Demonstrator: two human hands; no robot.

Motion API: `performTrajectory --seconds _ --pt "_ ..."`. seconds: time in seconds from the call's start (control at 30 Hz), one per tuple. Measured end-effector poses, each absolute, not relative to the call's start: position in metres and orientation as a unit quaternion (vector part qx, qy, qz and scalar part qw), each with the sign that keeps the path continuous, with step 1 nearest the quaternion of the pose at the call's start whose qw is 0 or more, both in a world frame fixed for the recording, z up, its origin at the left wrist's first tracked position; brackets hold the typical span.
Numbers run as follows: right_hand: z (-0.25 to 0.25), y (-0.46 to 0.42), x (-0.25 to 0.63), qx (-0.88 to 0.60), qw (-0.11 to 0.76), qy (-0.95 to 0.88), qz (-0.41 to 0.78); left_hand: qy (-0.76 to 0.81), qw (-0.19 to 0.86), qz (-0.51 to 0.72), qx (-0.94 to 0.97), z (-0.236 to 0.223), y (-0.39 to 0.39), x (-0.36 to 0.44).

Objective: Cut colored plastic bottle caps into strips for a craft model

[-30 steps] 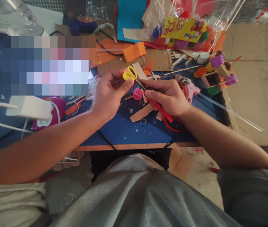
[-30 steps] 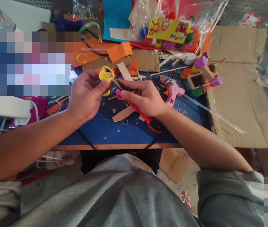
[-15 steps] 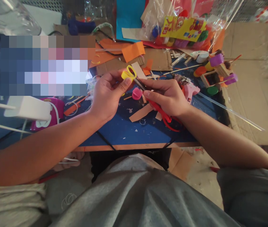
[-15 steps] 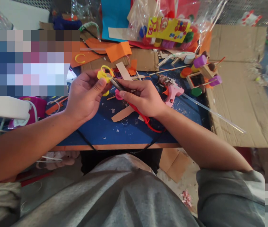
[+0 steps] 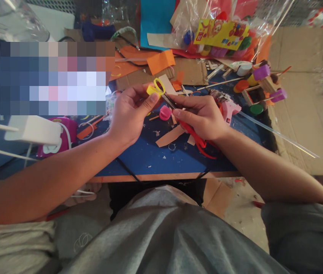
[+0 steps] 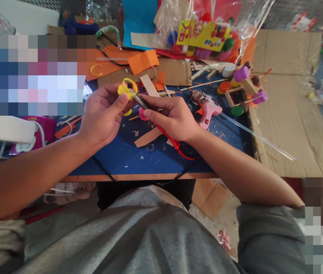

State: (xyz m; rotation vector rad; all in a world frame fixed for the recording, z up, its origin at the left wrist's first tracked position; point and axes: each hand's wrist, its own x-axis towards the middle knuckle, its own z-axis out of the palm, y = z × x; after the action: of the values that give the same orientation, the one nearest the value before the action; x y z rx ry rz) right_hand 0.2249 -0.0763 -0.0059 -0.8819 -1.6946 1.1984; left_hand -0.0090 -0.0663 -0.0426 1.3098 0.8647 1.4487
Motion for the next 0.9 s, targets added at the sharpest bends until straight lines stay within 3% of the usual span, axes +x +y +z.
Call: performTrajectory --seconds 0.37,0.9 --pt "-0.021 -0.07 0.224 -0.365 0.436 -0.656 0.497 0.32 0.503 0.636 0.49 -0.042 -0.063 -0.022" --pt "0.008 -0.083 0.222 -0.361 0.434 -0.645 0.515 0.319 0.538 0.526 0.576 -0.02 -0.095 -0.001"
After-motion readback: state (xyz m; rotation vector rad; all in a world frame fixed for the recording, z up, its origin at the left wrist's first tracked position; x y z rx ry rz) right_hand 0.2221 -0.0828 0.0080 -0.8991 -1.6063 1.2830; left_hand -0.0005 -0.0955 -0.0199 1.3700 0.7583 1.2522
